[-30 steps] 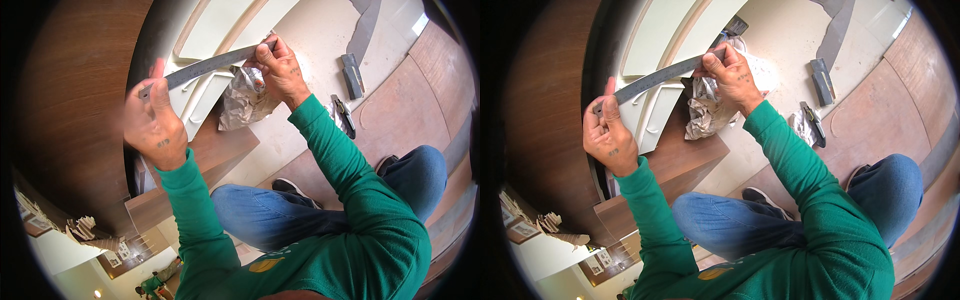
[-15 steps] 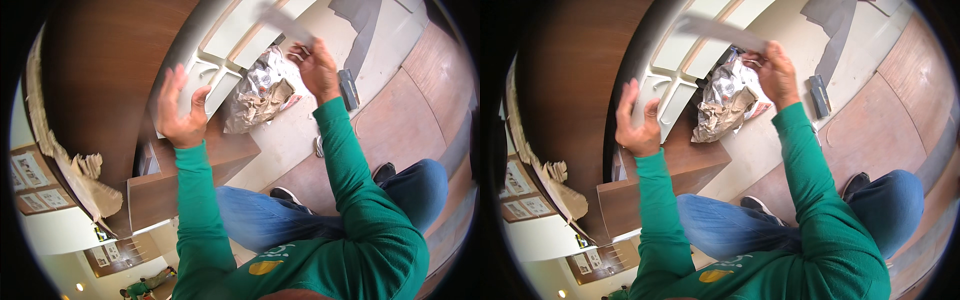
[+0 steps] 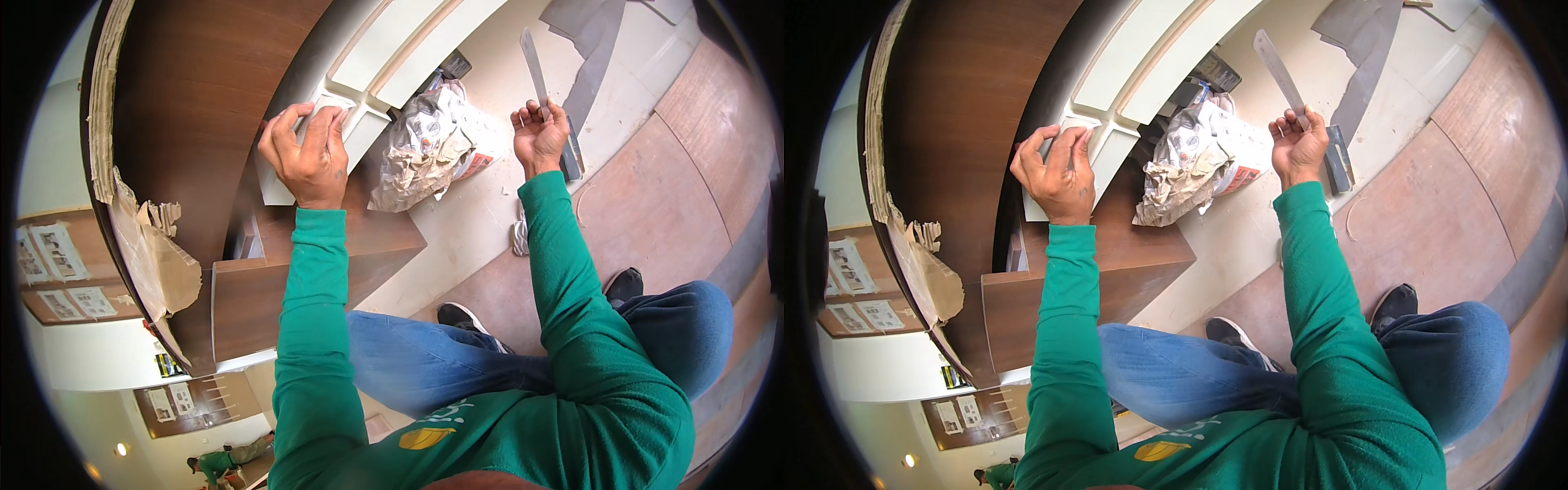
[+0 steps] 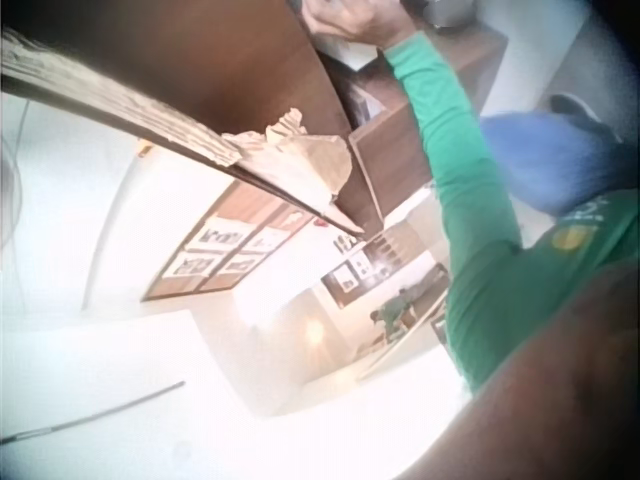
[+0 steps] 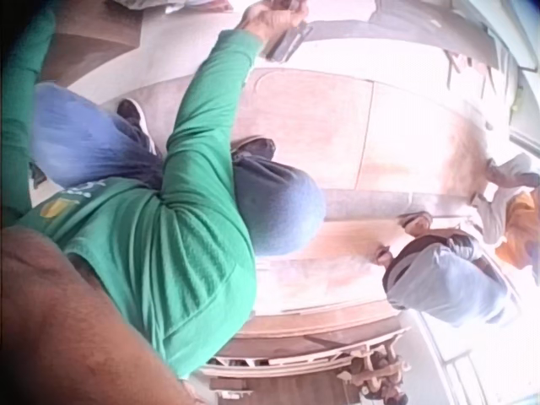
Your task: The person is installing a white trim piece on a wooden cabinet. They use a metal ruler to measure and align the trim, then use a utility knife to cut it to size. The person repeatedly checks the fit and makes adjustments.
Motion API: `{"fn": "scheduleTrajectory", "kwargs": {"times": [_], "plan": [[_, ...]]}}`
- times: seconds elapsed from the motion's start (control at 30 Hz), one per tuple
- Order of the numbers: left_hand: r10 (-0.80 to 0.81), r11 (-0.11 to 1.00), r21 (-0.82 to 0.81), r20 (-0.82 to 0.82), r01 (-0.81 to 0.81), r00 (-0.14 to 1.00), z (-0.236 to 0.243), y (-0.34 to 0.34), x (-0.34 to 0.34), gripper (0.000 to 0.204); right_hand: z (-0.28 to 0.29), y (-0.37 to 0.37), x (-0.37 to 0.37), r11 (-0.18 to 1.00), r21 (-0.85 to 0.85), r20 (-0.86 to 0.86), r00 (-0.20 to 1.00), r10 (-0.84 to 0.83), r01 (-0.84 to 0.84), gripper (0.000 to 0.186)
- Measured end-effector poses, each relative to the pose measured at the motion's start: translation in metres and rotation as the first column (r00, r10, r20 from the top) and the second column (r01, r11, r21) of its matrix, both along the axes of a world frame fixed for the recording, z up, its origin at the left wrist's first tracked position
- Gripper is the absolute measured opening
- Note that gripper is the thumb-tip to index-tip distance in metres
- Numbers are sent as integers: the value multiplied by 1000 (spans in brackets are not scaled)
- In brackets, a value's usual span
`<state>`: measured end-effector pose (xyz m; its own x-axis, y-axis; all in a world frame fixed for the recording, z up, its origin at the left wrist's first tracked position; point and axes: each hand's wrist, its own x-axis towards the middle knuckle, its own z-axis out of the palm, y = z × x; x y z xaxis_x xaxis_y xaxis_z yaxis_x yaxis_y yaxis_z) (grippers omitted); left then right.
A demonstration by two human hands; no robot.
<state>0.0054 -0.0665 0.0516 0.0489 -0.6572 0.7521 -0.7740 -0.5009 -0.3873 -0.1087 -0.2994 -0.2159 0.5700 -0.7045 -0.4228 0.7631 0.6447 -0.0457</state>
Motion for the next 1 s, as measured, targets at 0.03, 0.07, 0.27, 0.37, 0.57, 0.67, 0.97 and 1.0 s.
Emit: {"fn": "scheduleTrajectory", "kwargs": {"times": [0.03, 0.07, 0.27, 0.37, 0.57, 0.67, 0.97, 1.0], "plan": [[6, 1000, 6, -9, -5, 1000, -1, 0, -1, 17, 2, -2, 3, 1000, -3, 9, 1000, 1, 0, 17], [19, 1000, 10, -20, -19, 1000, -1, 4, -2, 16, 4, -1, 6, 1000, -1, 13, 1000, 6, -6, 17], [139, 988, 72, -50, -135, 989, 3, 30, -21, 13, 2, -7, 16, 999, 38, -1, 1000, -12, 12, 22], [126, 986, 123, -84, -116, 988, 3, 51, -37, 12, 5, -3, 20, 999, 43, 10, 1000, -5, 4, 21], [80, 958, 286, -293, 8, 953, -17, 47, -61, 15, 0, -1, 25, 999, 34, 16, 1000, -12, 12, 18], [134, 990, 83, -336, -112, 932, -20, 22, -51, 28, 2, 0, 27, 999, 39, -12, 1000, -14, 14, 19], [154, 938, -236, -373, -254, 915, -37, -29, -39, 26, 4, -14, 20, 999, 11, -57, 998, -35, 35, 19], [164, 923, -268, -375, -276, 912, -37, -35, -40, 22, 3, -18, 20, 999, 18, -67, 997, -37, 38, 19]]}}
